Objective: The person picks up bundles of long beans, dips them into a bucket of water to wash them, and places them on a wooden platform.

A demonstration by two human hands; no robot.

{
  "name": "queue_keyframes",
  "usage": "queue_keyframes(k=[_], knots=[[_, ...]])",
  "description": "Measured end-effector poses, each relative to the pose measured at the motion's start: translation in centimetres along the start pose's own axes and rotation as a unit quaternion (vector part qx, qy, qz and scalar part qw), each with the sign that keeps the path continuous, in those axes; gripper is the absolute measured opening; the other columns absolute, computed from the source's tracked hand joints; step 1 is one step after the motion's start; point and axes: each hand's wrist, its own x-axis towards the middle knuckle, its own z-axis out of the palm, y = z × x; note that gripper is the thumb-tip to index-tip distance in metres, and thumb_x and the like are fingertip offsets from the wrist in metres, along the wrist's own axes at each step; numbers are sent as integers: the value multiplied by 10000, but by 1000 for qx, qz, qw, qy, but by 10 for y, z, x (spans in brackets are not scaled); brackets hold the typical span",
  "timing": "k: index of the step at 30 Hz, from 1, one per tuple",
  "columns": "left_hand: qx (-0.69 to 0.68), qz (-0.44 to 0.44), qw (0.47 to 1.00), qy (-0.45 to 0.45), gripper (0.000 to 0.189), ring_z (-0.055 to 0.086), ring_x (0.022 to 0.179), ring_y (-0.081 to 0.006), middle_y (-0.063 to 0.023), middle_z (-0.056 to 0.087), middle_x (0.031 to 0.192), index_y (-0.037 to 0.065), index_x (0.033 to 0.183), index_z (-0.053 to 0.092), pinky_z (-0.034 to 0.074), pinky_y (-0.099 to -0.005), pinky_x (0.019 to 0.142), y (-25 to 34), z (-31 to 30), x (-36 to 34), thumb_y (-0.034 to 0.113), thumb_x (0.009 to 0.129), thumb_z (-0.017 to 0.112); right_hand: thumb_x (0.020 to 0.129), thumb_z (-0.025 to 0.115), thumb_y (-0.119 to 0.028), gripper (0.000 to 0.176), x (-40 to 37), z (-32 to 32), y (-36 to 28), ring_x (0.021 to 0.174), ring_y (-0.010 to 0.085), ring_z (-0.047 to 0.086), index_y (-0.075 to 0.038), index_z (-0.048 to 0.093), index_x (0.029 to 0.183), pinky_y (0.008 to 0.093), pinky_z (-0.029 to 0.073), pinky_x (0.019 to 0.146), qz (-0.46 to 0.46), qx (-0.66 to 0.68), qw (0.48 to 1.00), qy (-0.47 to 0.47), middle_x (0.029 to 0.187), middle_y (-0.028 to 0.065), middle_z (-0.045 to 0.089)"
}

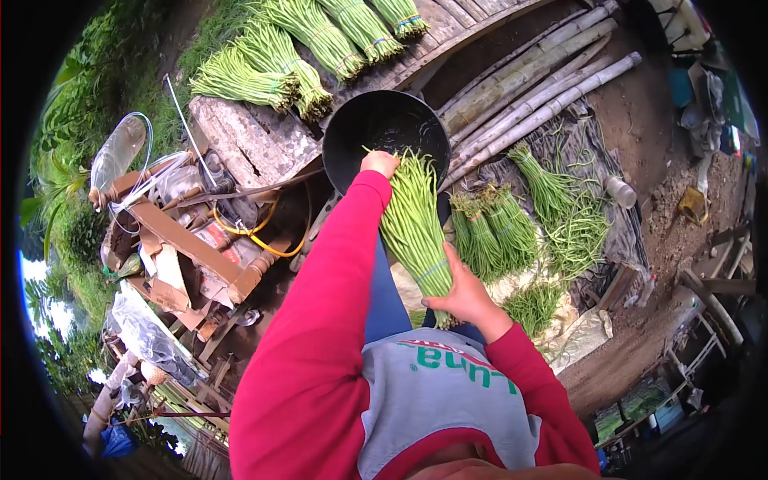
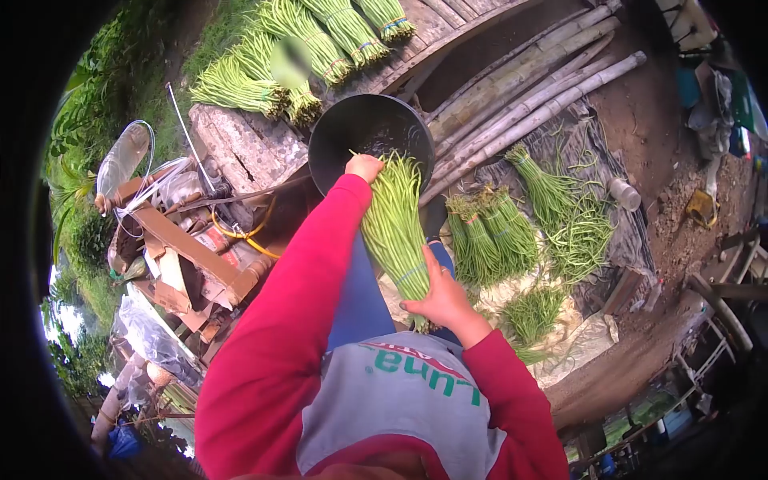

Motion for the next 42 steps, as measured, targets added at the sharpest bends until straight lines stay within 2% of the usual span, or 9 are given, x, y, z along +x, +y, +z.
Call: queue_keyframes(k=[2, 6, 10, 15, 20, 30, 32, 35, 42], knots=[[162, 55, 985, -16, 493, 659, 1087, -292, -147, 728, 1044, 114, 1071, 747, 476, -357, 970, 4, -17, 18, 538, 904, 560, 673, 867, -290, 1194, -3, -29, -27, 1184, 375, 590, -57, 110, 1567, 390, 479, 978, -22, 59, 998, -16, 1376, 307, 498], [-172, -29, 981, -87, 699, 533, 1295, -273, -77, 426, 1526, 199, 1509, 390, 584, -451, 797, 49, -92, -41, 650, 979, 327, 741, 856, -201, 1119, 0, -73, -64, 1244, 252, 540, 36, 113, 1543, 325, 404, 1058, -40, 221, 973, -52, 1414, 197, 498], [1, 211, 955, 209, 505, 607, 1205, -291, -159, 561, 1393, 100, 1368, 568, 518, -373, 947, 16, -116, -58, 436, 1000, 488, 804, 811, -253, 1029, 33, -101, -93, 1247, 201, 521, 25, 149, 1541, 324, 414, 1039, 40, 326, 936, -128, 1391, 157, 515], [123, 142, 866, 463, 624, 402, 1352, -311, -77, 455, 1449, 154, 1447, 455, 343, -481, 1085, -13, -71, -64, 185, 866, 680, 861, 734, -330, 473, 218, -63, -66, 824, 234, 708, -47, 587, 1210, 393, 599, 733, 209, 488, 830, -171, 971, 88, 707], [73, 20, 921, 383, 640, 334, 1437, -314, -72, 423, 1513, 166, 1506, 341, 154, -628, 1155, -44, -50, -33, 25, 911, 530, 909, 676, -292, 240, 386, -5, -26, 741, 278, 709, -61, 681, 971, 441, 597, 744, 238, 576, 781, -49, 879, 118, 731], [-41, 35, 918, 393, 585, 444, 1358, -372, -135, 571, 1365, 174, 1455, 439, 306, -614, 1095, -45, -49, -30, 11, 898, 513, 959, 608, -341, 573, 105, -90, -148, 1058, 298, 661, -61, 442, 1431, 462, 608, 777, 198, 462, 857, -115, 1281, 185, 603], [-52, 22, 927, 372, 672, 415, 1384, -355, -71, 543, 1415, 199, 1482, 396, 296, -579, 1125, -50, -46, -26, -12, 858, 526, 947, 626, -360, 574, 131, -81, -133, 1032, 294, 668, -61, 467, 1411, 458, 609, 768, 227, 479, 837, -137, 1253, 185, 615], [-35, 79, 902, 422, 595, 514, 1263, -406, -269, 612, 1205, 130, 1426, 462, 415, -482, 1024, -49, -49, -28, -41, 859, 516, 880, 721, -364, 374, 243, -33, -79, 664, 262, 696, -85, 633, 1113, 426, 605, 643, 256, 452, 851, -74, 854, 100, 705], [-35, 74, 902, 424, 608, 529, 1249, -395, -243, 635, 1181, 144, 1432, 453, 404, -487, 1037, -50, -50, -27, -40, 857, 518, 908, 684, -306, 271, 345, 2, -77, 701, 271, 703, -57, 645, 1007, 449, 604, 673, 249, 452, 840, -167, 864, 113, 718]])
